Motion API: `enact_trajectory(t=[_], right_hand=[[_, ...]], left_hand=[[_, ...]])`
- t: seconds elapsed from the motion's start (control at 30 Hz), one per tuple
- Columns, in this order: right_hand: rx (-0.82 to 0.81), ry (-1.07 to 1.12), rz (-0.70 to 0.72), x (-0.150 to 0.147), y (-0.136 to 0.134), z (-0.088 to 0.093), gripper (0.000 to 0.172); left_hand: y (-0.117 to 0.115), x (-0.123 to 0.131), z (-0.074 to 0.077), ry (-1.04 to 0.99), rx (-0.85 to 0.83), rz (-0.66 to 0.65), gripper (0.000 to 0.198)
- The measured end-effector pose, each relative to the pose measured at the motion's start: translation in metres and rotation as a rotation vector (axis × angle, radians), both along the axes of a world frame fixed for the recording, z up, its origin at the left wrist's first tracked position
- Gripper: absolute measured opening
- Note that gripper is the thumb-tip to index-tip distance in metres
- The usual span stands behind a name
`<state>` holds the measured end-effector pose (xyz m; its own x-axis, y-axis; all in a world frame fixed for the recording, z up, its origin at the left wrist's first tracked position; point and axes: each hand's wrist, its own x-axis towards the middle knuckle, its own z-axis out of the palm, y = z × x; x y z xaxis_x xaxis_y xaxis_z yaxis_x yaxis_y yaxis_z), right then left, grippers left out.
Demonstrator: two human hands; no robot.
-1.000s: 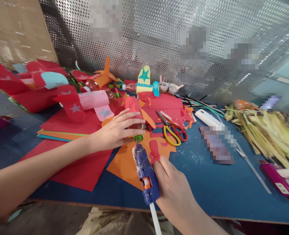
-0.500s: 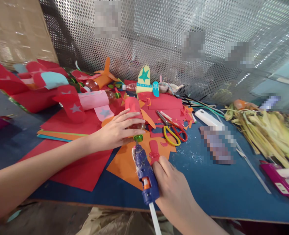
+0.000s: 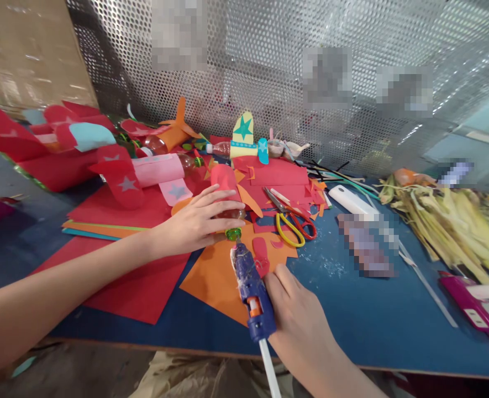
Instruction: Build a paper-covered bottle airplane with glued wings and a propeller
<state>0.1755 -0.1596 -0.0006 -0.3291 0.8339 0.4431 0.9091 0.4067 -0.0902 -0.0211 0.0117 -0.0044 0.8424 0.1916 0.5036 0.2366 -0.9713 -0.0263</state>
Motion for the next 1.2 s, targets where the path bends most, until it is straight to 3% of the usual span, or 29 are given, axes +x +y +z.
enact_trajectory(t=[1.2], right_hand=[[-0.065,0.008,-0.006,-0.0043,-0.0012,-0.0056,0.018]], left_hand=[[0.0003,0.0003,0.0005,0.004,0.004,0.007,0.035]])
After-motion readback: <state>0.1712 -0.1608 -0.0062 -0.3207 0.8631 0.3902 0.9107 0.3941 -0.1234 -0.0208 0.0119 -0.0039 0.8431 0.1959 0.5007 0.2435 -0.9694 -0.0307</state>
